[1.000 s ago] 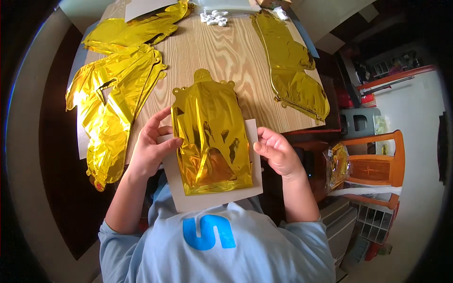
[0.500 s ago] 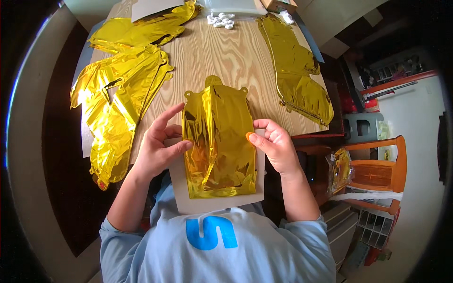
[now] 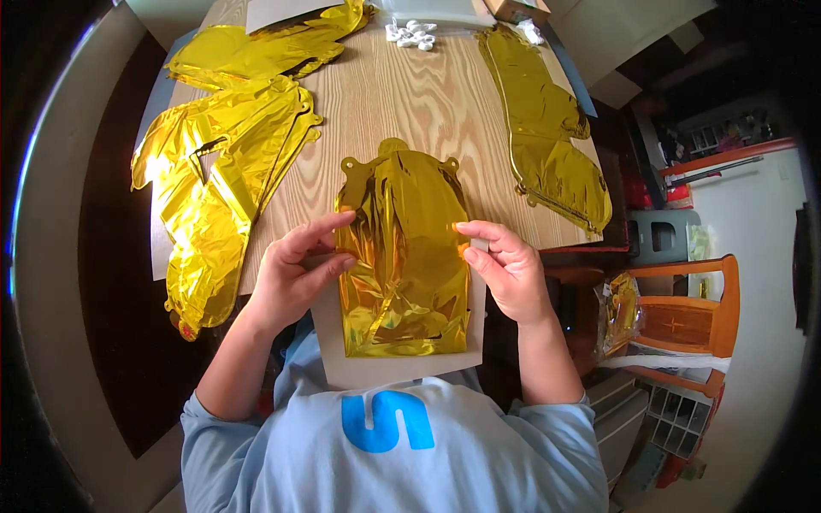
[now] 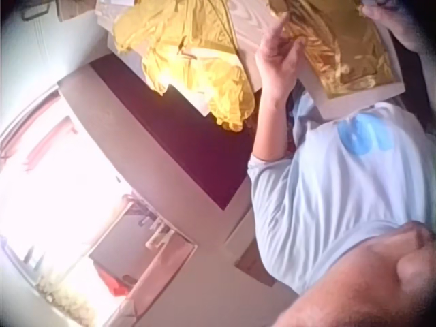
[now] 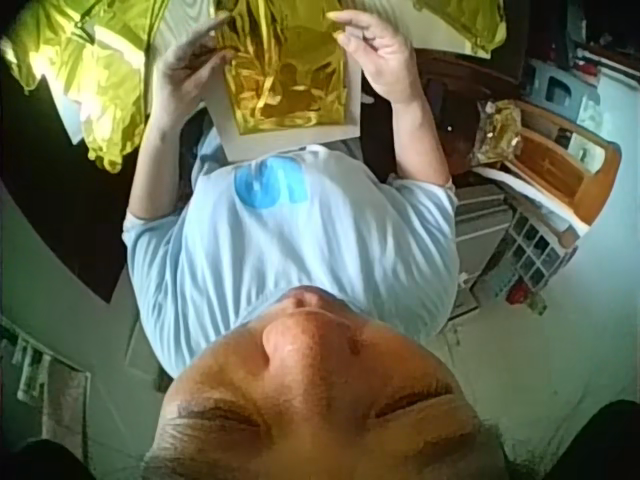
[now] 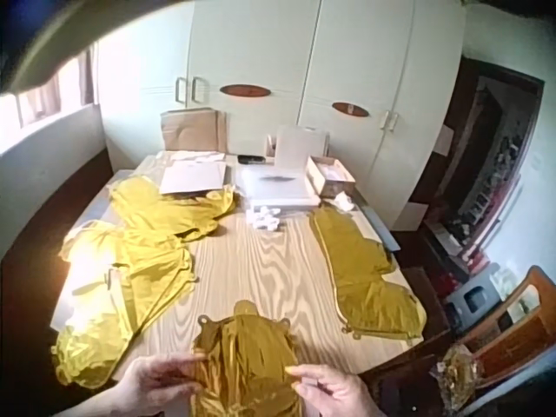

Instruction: Folding gold foil balloons and mounting them onto cardboard packaging inserts.

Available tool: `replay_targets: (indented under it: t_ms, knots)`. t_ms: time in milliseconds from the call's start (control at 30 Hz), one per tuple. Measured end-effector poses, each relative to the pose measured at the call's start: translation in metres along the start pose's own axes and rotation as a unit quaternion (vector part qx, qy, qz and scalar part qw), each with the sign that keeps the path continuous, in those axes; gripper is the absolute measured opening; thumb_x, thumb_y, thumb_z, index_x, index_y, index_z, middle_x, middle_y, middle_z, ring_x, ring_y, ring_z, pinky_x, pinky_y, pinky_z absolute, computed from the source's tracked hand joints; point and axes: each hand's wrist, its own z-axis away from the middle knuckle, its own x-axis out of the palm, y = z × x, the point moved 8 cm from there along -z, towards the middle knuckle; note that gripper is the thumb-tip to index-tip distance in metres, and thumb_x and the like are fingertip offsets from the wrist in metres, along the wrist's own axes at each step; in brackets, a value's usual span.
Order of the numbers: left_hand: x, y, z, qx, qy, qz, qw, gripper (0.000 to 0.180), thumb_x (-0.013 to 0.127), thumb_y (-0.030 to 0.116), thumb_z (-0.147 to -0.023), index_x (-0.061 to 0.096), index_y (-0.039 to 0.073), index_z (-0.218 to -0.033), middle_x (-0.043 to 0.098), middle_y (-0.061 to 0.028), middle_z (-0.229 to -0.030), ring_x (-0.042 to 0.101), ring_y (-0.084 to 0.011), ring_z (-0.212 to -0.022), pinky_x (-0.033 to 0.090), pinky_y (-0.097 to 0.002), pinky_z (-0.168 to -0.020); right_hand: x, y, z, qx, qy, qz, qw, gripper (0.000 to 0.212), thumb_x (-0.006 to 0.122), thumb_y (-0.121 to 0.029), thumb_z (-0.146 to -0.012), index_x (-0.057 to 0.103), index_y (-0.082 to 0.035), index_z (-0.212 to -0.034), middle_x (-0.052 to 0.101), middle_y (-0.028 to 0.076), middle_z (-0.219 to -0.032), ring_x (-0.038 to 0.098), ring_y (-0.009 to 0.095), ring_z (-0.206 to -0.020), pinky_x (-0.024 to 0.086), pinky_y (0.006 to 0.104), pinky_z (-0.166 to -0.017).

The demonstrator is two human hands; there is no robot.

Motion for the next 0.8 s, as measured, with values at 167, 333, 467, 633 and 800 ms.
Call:
replay_targets:
  t_ms: [167, 333, 467, 633, 800]
  knots:
    - [-0.001, -0.004, 0.000, -0.025, 0.000, -0.035, 0.999, 0.049, 0.073, -0.003, -0.091, 0.061, 0.003, -0.138, 0.060, 0.0044, -0.094, 0.058, -0.0018, -0.086, 0.049, -0.0189, -0.080, -0.004, 0.002, 0.000, 0.020, 0.013, -0.070, 0.997, 0.044, 0.068, -0.011, -0.099, 0.052, 0.000, -0.139, 0.064, 0.007, -0.112, 0.061, 0.008, -0.092, 0.050, 0.0228, -0.083]
    - [-0.012, -0.021, 0.003, -0.036, 0.037, 0.043, 0.998, 0.048, 0.072, -0.003, -0.092, 0.060, 0.002, -0.138, 0.055, 0.0055, -0.091, 0.054, -0.0002, -0.082, 0.046, -0.0166, -0.074, -0.024, 0.006, 0.034, 0.081, 0.130, -0.014, 0.988, 0.046, 0.076, -0.024, -0.095, 0.056, 0.003, -0.126, 0.065, 0.011, -0.110, 0.062, 0.008, -0.089, 0.052, 0.0234, -0.076]
    - [-0.022, -0.034, 0.000, -0.028, 0.078, 0.090, 0.992, 0.048, 0.072, -0.001, -0.093, 0.058, 0.001, -0.139, 0.056, 0.0062, -0.090, 0.055, -0.0002, -0.080, 0.045, -0.0155, -0.072, -0.030, 0.011, 0.064, 0.139, 0.095, 0.141, 0.976, 0.033, 0.075, -0.029, -0.096, 0.067, 0.000, -0.082, 0.062, -0.001, -0.064, 0.057, 0.004, -0.061, 0.047, 0.0224, -0.058]
    - [-0.024, -0.026, -0.030, -0.040, 0.120, 0.092, 0.988, 0.047, 0.070, 0.002, -0.096, 0.057, 0.001, -0.140, 0.062, 0.0036, -0.089, 0.057, -0.0026, -0.080, 0.046, -0.0172, -0.074, -0.020, 0.022, 0.049, 0.240, 0.041, 0.078, 0.967, 0.040, 0.070, -0.036, -0.098, 0.071, 0.003, -0.090, 0.067, 0.004, -0.071, 0.061, 0.007, -0.061, 0.050, 0.0237, -0.055]
    - [-0.032, -0.034, -0.057, -0.039, 0.104, -0.039, 0.993, 0.046, 0.069, 0.002, -0.095, 0.057, 0.006, -0.139, 0.061, 0.0011, -0.095, 0.061, -0.0063, -0.086, 0.050, -0.0205, -0.078, -0.017, 0.054, 0.033, 0.355, 0.001, 0.041, 0.934, 0.039, 0.067, -0.036, -0.099, 0.071, 0.003, -0.103, 0.073, 0.010, -0.086, 0.065, 0.011, -0.058, 0.045, 0.0203, -0.049]
